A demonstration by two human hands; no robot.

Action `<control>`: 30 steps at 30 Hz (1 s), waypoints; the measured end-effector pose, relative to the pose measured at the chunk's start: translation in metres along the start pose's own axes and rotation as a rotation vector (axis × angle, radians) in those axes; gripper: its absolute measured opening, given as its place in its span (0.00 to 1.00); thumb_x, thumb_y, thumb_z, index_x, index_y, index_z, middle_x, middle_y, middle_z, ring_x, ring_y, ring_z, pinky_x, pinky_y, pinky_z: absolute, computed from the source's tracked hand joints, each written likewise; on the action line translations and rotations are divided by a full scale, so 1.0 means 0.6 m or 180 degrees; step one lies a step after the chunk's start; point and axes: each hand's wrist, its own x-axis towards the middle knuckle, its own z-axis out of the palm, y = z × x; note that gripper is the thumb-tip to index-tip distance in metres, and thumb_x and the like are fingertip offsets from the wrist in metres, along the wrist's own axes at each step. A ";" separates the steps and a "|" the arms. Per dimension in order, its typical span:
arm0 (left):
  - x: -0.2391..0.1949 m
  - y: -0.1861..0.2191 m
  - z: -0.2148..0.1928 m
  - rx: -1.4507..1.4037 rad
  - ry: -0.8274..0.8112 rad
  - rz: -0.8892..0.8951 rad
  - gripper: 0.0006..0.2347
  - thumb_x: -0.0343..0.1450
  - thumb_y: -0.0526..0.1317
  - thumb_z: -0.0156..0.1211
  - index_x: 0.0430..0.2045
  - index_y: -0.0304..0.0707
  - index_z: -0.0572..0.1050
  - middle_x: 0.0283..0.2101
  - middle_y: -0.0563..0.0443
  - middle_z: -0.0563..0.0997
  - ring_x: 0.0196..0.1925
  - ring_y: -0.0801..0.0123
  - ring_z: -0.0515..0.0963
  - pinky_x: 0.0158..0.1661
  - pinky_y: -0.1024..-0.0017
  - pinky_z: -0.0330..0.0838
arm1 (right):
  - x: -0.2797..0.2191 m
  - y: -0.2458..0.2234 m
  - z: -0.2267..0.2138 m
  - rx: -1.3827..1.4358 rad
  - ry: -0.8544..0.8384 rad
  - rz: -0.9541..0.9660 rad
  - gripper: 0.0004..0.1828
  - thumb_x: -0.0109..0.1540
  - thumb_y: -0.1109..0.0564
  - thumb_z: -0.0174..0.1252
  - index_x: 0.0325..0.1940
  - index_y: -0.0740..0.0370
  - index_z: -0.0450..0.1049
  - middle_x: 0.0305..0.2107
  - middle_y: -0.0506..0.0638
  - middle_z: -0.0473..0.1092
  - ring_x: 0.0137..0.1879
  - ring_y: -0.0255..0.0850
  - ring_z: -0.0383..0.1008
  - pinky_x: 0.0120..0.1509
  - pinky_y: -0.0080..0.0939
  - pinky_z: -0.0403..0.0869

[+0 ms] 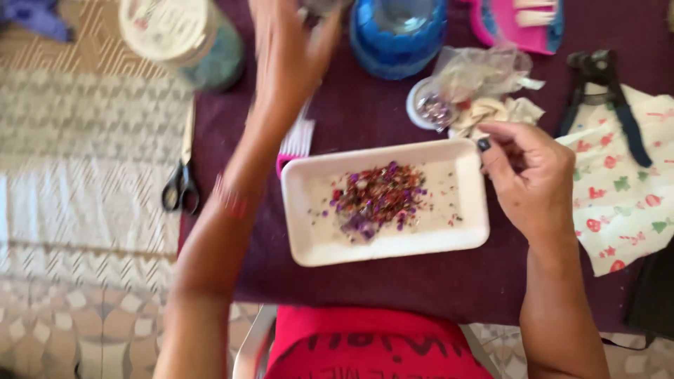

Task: The person sweeps blue debris from a white tray into a pink dustpan using a small brush, then empties the debris onto the table. Next, they open a glass jar and pour mixed beads onto the white tray, followed by handling a small plastic bag containing additional beads.

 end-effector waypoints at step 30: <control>-0.088 0.128 -0.083 0.0486 -0.0900 0.1943 0.07 0.77 0.31 0.44 0.46 0.35 0.71 0.48 0.42 0.72 0.51 0.54 0.68 0.51 0.57 0.64 | 0.111 0.035 0.059 -0.2406 0.0412 -0.0402 0.23 0.61 0.50 0.72 0.56 0.63 0.79 0.53 0.63 0.66 0.53 0.62 0.70 0.48 0.62 0.74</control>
